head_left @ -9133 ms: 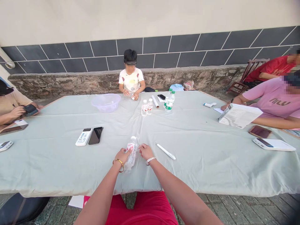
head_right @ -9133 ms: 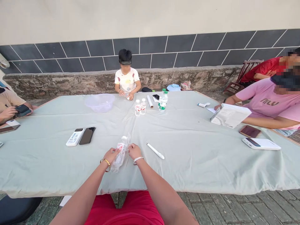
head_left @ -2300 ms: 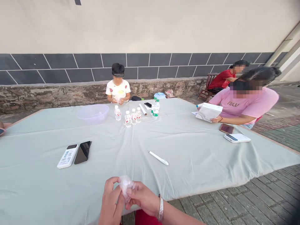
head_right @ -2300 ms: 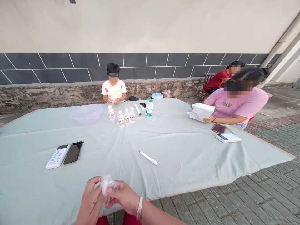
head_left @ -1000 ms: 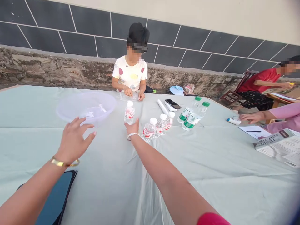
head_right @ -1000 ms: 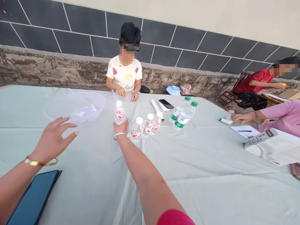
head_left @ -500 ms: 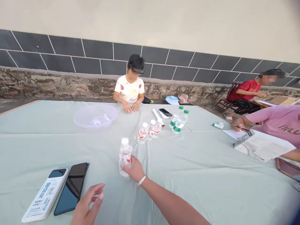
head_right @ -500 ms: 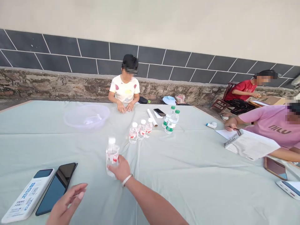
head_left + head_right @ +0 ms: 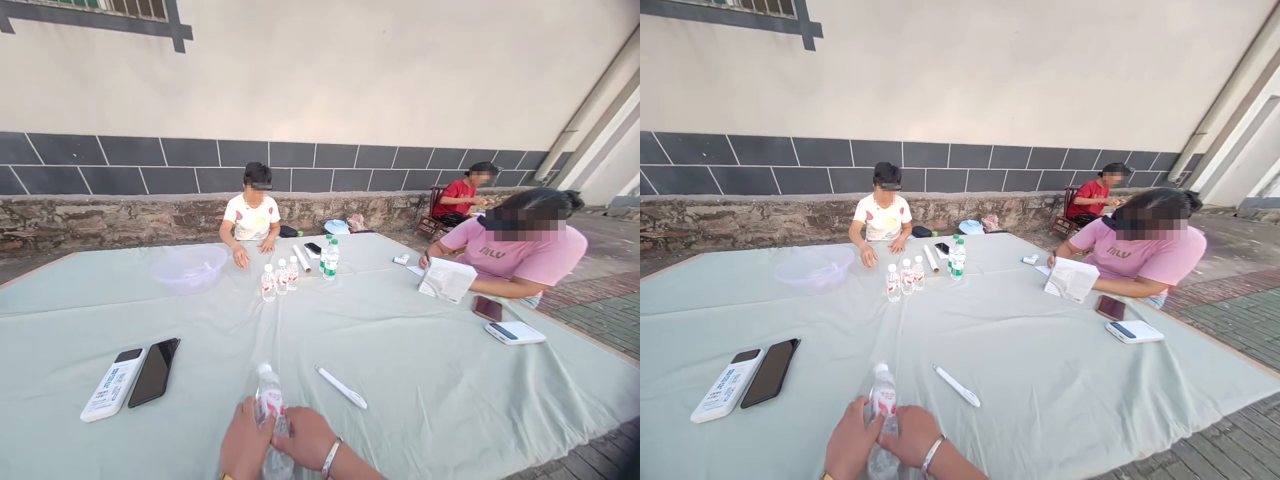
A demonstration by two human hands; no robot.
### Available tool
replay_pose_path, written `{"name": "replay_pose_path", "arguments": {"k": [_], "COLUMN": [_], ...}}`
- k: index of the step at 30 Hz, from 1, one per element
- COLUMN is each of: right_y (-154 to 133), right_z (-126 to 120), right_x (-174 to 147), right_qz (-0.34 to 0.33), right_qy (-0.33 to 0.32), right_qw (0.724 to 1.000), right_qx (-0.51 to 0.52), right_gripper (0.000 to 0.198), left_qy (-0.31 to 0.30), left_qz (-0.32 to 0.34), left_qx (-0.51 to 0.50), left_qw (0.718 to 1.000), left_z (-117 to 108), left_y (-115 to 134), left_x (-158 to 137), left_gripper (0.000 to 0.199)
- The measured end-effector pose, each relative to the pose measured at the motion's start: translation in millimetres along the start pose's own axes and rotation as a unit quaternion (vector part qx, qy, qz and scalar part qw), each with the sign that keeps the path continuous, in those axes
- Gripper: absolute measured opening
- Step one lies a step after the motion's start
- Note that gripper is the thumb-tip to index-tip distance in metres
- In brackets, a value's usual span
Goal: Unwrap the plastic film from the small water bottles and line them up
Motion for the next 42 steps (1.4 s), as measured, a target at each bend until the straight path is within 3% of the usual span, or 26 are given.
{"name": "replay_pose_path", "arguments": {"k": [2,5,7,10,12,17,21,24,27,30,34,36,37,39,42], "right_y": [23,68,96,119,117,68,22,4,5,22,48,58,63,73,90], "right_z": [-23,-58,-67,-65,-59,-39,-18,-6,3,8,3,-5,-10,-23,-41], "right_x": [2,8,12,13,11,21,50,59,37,-12,-77,-87,-84,-63,-18], "right_qz": [0.013,0.074,0.111,0.117,0.12,0.163,0.151,0.142,0.129,0.098,0.05,0.032,0.029,0.034,0.065], "right_qy": [0.057,0.202,0.211,0.179,0.176,0.107,0.085,0.08,0.065,0.033,-0.089,-0.155,-0.156,-0.066,0.149], "right_qw": [0.998,0.972,0.96,0.965,0.973,0.967,0.963,0.961,0.962,0.961,0.952,0.945,0.948,0.973,0.985], "right_qx": [-0.007,-0.091,-0.149,-0.153,-0.087,0.165,0.209,0.222,0.23,0.258,0.29,0.286,0.274,0.22,0.053], "right_gripper": [0.04,0.044,0.046,0.029,0.026,0.04,0.039,0.036,0.033,0.033,0.035,0.035,0.034,0.032,0.036], "left_qy": [-0.003,-0.002,0.005,0.013,0.027,0.053,0.073,0.099,0.112,0.122,0.128,0.129,0.13,0.129,0.125], "left_qz": [0.006,-0.009,-0.009,-0.008,-0.009,0.016,0.038,0.051,0.054,0.05,0.037,0.034,0.032,0.026,0.016], "left_qx": [0.024,0.012,-0.009,-0.027,-0.026,-0.018,-0.044,-0.074,-0.086,-0.098,-0.107,-0.109,-0.108,-0.103,-0.085], "left_qw": [1.0,1.0,1.0,1.0,0.999,0.998,0.996,0.991,0.988,0.986,0.985,0.985,0.985,0.986,0.988], "left_z": [-6,-10,-7,-1,1,1,3,5,4,4,5,5,5,4,0], "left_y": [-1,-11,-18,-27,-30,-34,-40,-44,-49,-53,-57,-58,-58,-57,-57], "left_x": [-1,-5,-10,-16,-18,-18,-17,-15,-12,-11,-10,-10,-10,-10,-10], "left_gripper": [0.045,0.047,0.047,0.049,0.047,0.044,0.044,0.04,0.036,0.035,0.032,0.031,0.031,0.031,0.031]}}
Point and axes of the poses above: each hand's wrist, its own x-axis towards the middle knuckle, its own z-axis out of the palm, y = z × x, the point moved 2 cm from there along x, towards the middle knuckle, and after that the axes turned 11 degrees about y, right-handed, at the moved point
